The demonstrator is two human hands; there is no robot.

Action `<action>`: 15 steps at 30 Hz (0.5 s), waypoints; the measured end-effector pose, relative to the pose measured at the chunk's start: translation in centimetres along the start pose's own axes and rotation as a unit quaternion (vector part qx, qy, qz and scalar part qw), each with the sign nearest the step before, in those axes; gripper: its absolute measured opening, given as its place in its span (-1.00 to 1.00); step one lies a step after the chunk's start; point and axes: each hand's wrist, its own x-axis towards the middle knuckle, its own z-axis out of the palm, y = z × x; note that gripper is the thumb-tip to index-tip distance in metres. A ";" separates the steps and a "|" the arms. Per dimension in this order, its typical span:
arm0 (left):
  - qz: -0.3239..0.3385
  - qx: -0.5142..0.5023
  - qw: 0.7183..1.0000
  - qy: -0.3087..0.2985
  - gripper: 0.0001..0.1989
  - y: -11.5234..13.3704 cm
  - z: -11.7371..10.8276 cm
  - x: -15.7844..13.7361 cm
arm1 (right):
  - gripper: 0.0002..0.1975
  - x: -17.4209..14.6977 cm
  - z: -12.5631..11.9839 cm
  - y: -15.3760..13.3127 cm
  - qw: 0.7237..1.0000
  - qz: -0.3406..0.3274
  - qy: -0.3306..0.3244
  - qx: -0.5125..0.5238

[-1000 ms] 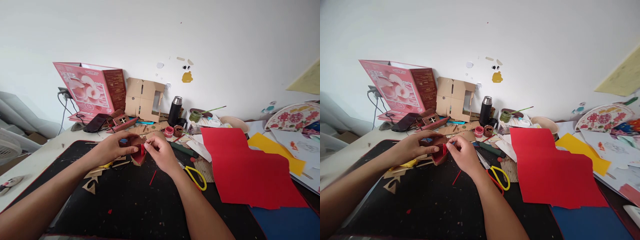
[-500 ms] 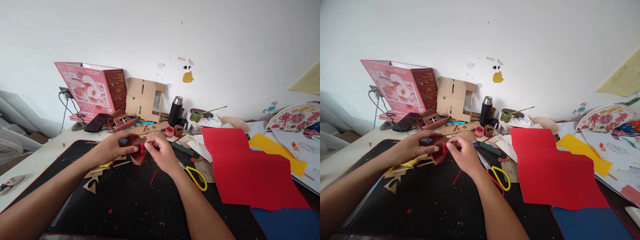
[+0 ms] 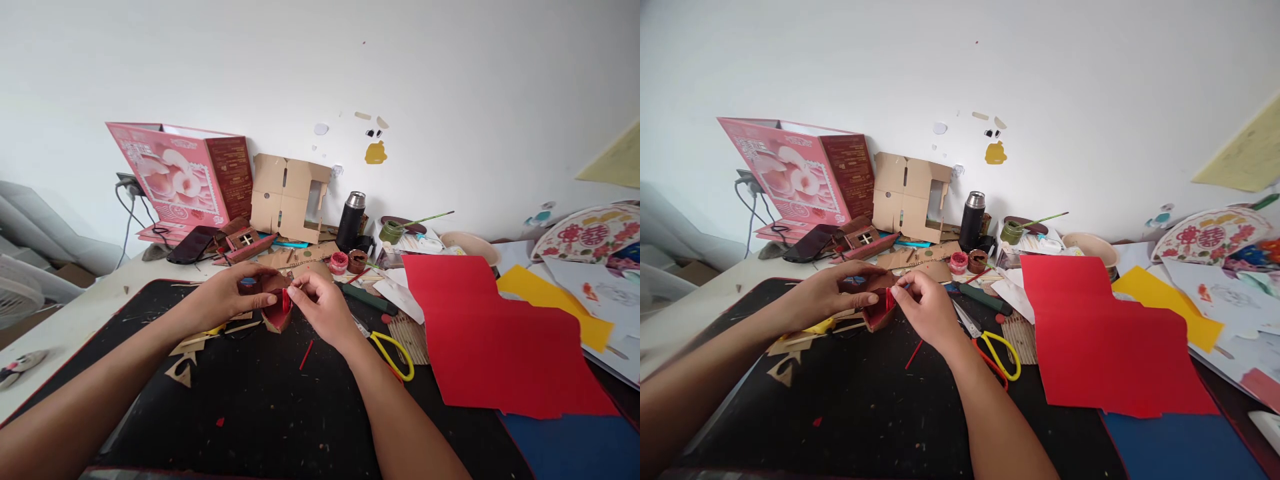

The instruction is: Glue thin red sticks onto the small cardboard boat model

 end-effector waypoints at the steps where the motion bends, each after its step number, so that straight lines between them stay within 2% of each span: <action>1: 0.000 -0.004 1.000 -0.001 -0.27 0.0 0.0 0.0 | -0.78 0.0 0.0 0.0 1.000 -0.002 0.001 0.000; 15: -0.010 -0.018 1.000 -0.008 -0.26 0.5 0.0 0.0 | -0.79 0.0 0.1 0.0 1.000 -0.008 0.000 0.004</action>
